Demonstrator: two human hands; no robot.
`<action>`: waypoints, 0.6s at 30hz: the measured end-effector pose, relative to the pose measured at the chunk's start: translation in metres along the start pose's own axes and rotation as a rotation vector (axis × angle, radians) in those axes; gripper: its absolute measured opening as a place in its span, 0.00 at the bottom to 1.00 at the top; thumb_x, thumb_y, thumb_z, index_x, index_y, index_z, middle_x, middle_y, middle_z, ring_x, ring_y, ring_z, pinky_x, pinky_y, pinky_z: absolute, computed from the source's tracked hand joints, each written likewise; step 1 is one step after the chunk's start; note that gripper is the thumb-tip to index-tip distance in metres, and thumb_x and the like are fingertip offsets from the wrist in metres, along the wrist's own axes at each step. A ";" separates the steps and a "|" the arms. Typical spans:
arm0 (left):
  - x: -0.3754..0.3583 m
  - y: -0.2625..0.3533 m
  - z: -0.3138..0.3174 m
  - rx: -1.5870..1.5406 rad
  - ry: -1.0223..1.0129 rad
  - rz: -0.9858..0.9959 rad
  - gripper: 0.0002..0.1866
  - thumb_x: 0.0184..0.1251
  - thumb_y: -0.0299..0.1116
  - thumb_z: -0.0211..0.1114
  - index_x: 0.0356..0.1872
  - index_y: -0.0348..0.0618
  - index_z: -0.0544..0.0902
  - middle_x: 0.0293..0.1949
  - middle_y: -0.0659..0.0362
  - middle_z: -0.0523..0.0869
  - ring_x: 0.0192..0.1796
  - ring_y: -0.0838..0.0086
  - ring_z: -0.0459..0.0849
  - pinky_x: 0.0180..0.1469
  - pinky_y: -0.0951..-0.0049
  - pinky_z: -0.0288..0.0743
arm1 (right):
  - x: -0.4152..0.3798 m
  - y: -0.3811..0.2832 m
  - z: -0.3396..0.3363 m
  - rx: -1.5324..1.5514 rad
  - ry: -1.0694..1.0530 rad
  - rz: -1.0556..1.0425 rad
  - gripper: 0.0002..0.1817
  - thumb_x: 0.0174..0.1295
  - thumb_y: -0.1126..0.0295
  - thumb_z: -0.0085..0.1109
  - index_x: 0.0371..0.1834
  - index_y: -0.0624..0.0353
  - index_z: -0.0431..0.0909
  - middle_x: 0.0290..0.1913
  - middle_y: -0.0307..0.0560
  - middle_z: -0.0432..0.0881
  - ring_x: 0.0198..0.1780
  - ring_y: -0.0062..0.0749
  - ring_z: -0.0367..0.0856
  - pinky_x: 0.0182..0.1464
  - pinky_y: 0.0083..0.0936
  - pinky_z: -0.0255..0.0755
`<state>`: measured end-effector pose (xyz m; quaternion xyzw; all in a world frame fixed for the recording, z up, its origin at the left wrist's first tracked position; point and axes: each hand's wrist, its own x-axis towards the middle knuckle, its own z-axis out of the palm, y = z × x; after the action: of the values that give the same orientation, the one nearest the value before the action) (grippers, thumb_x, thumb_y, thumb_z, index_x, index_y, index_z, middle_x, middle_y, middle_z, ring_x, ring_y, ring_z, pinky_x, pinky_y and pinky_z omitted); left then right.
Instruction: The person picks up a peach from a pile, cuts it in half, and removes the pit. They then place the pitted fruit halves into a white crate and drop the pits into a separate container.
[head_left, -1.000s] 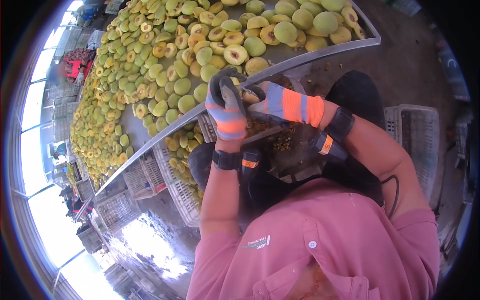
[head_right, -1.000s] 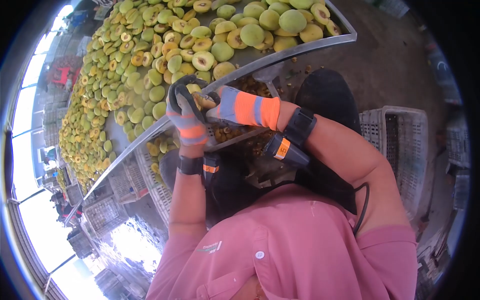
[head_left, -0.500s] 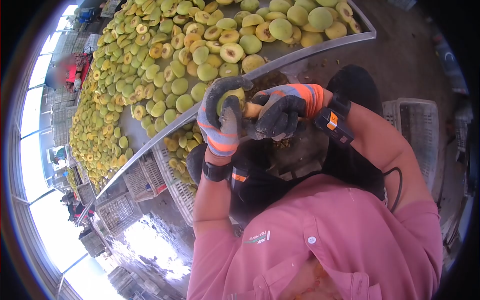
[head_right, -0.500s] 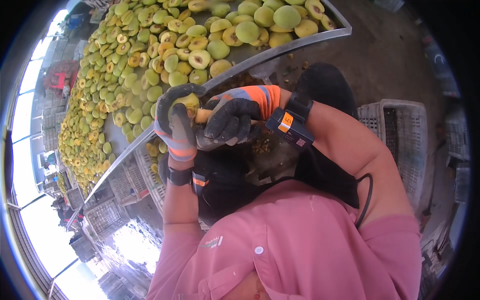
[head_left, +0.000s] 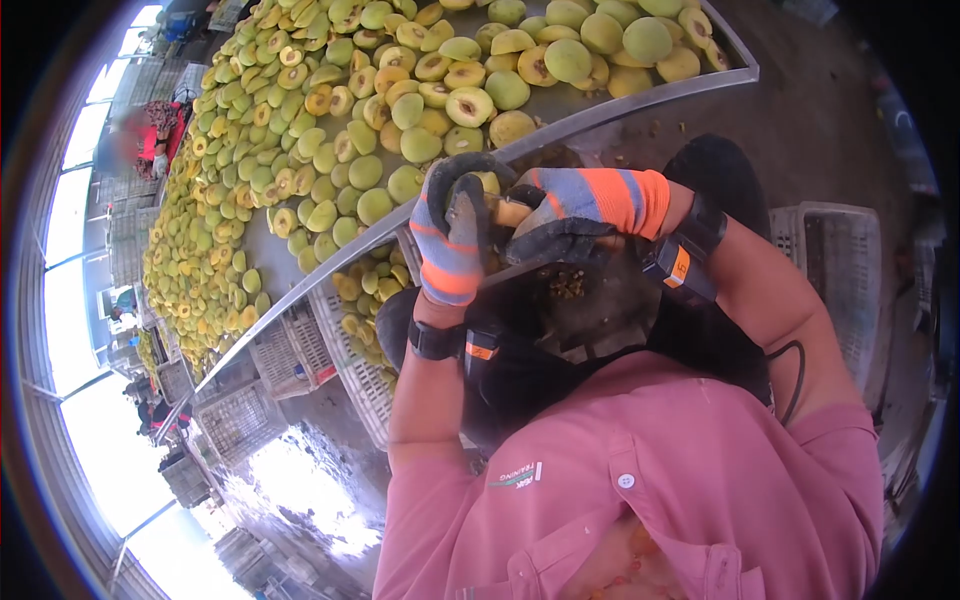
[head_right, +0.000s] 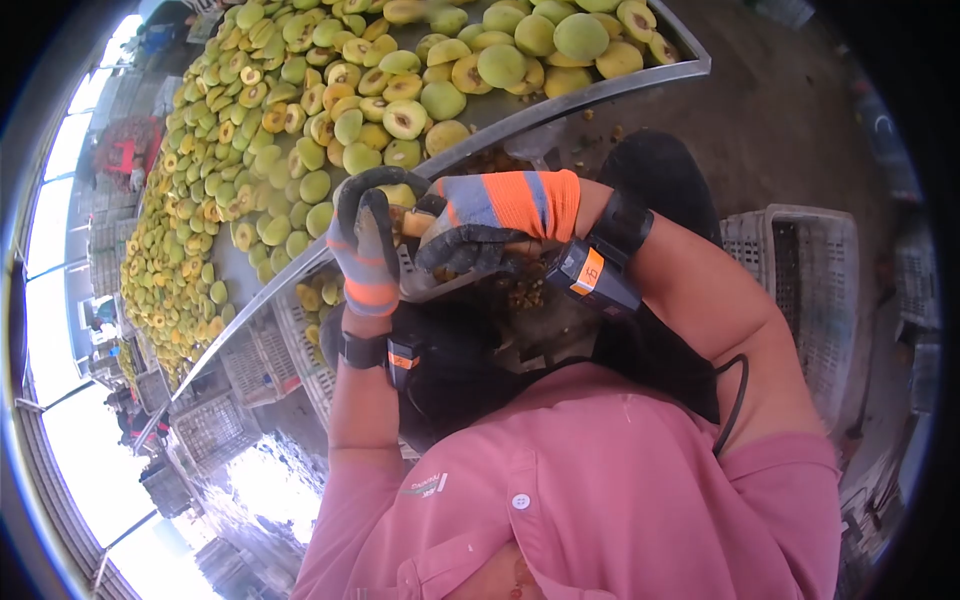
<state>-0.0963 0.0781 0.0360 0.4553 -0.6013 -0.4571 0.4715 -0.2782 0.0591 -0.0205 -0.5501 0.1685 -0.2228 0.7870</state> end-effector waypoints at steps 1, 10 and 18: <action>-0.001 0.001 0.000 -0.060 0.002 -0.092 0.12 0.71 0.31 0.50 0.43 0.33 0.79 0.37 0.53 0.84 0.37 0.71 0.84 0.40 0.73 0.77 | -0.001 -0.004 0.003 -0.045 0.027 -0.005 0.20 0.72 0.61 0.42 0.51 0.67 0.77 0.34 0.37 0.81 0.25 0.15 0.75 0.25 0.14 0.71; 0.005 -0.037 -0.016 0.762 -0.057 0.625 0.10 0.67 0.27 0.55 0.46 0.33 0.77 0.40 0.51 0.84 0.41 0.63 0.83 0.45 0.71 0.76 | -0.008 -0.042 0.010 0.583 -0.156 0.212 0.06 0.61 0.70 0.57 0.36 0.61 0.77 0.17 0.27 0.62 0.15 0.09 0.61 0.15 0.11 0.54; -0.004 -0.028 -0.035 -0.761 0.177 -0.331 0.16 0.63 0.24 0.61 0.52 0.37 0.72 0.45 0.55 0.82 0.46 0.66 0.82 0.46 0.66 0.79 | 0.016 -0.002 0.000 -0.600 0.426 0.176 0.22 0.53 0.62 0.69 0.43 0.67 0.77 0.26 0.43 0.81 0.26 0.28 0.78 0.27 0.24 0.71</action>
<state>-0.0580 0.0732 0.0124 0.3769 -0.2655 -0.6751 0.5760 -0.2653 0.0501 -0.0195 -0.6808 0.4328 -0.2042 0.5545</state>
